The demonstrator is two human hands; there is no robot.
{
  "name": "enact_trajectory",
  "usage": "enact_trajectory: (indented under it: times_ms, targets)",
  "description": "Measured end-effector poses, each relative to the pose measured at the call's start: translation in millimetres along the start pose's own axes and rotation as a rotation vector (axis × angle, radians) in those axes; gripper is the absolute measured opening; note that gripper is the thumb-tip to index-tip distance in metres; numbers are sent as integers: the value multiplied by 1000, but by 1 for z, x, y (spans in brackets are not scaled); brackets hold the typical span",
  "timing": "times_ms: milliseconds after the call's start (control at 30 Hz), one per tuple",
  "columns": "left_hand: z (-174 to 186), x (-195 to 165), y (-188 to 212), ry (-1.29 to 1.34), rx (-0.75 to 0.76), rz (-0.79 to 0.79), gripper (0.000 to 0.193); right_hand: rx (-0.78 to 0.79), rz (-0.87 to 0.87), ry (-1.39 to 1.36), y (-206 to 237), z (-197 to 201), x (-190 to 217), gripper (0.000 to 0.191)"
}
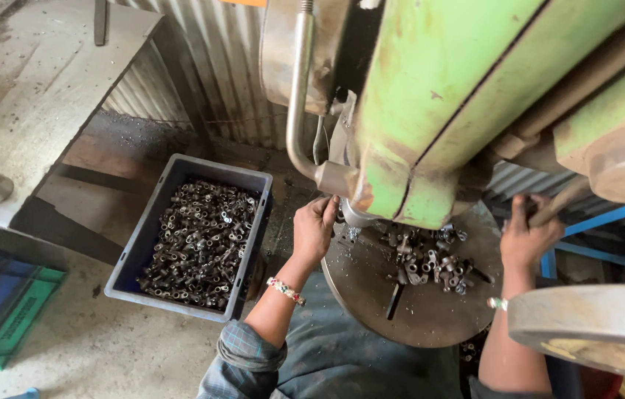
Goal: The person repeatedly places small metal parts under a drill press, operates the machine to drill or deburr them, then removes and discards the parts. The cycle is repeated continuously throughout the clip.
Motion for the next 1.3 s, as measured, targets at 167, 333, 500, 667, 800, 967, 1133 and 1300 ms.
enact_trajectory:
  times_ms: [167,333,500,667,800,967,1133,1300]
  targets:
    - [-3,2,-8,117,-5,-18,31,-178,390,182,-73,-51,-5,23]
    - [2,-6,-5,226,72,143,27,-70,670,355,-113,-61,14,21]
    - [7,-3,10,79,-124,-117,26,294,672,871,-47,-13,5,14]
    - [40,21,-16,4,-501,-22,42,-25,-62,-592,38,34,-22,27]
    - [31,27,-25,21,-383,246,53,-20,-314,-1124,59,39,-36,35]
    - [5,13,-9,-28,-357,357,57,177,-12,-88,59,46,-36,44]
    - [3,12,-18,2,-283,407,46,96,245,-247,62,45,-25,52]
    - [-6,29,-26,463,-45,397,32,98,56,-215,65,41,-30,49]
Point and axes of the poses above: each hand's wrist, its own y-axis away from the middle knuckle, its own z-axis out of the back of the hand, x = y × z, the point moved 2 cm from there along -y, towards the middle knuckle, and after that the axes turned 12 degrees about z, right-handed, at the moved point
